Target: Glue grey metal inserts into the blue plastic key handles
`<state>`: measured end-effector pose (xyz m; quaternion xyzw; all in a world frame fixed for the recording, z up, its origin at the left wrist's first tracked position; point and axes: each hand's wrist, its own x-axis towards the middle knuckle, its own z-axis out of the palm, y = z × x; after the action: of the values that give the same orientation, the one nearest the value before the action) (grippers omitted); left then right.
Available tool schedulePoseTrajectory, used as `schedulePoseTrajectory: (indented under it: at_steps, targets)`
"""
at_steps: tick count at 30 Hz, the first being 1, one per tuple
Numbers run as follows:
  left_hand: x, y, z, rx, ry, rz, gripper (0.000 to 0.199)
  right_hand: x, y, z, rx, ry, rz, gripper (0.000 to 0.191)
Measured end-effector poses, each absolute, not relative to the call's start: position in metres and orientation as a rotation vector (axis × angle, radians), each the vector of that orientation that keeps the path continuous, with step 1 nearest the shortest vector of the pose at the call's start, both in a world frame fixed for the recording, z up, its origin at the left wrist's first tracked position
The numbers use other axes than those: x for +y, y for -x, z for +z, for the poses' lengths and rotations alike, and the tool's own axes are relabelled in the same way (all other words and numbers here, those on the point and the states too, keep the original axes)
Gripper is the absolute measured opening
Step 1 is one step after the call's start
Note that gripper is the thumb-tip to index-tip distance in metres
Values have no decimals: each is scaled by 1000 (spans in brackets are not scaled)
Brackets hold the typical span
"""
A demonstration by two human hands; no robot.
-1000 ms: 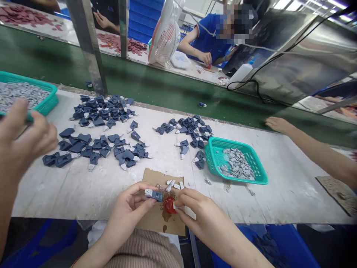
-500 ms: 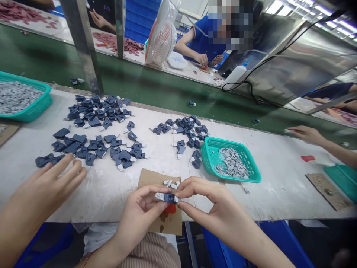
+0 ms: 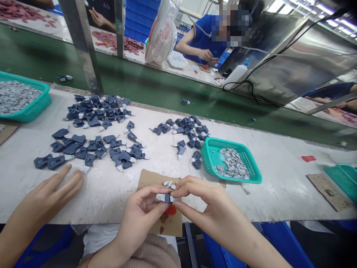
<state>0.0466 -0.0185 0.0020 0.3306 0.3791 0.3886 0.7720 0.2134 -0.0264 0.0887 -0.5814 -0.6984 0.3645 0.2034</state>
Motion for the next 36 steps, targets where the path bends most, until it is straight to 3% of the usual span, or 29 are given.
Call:
schedulePoseTrajectory:
  at_steps: [14, 18, 25, 36]
  targets:
    - [-15, -47, 1, 755, -572, 840, 16, -30, -215, 73, -1495, 1592, 1179, 3]
    - [-14, -47, 4, 737, -509, 821, 17, -32, -214, 67, -1212, 1503, 1381, 14]
    - [-13, -49, 9, 725, -508, 791, 18, -34, -199, 54, -931, 1469, 1398, 26]
    - [0, -62, 12, 758, -555, 787, 21, -32, -184, 43, -530, 1332, 1478, 30]
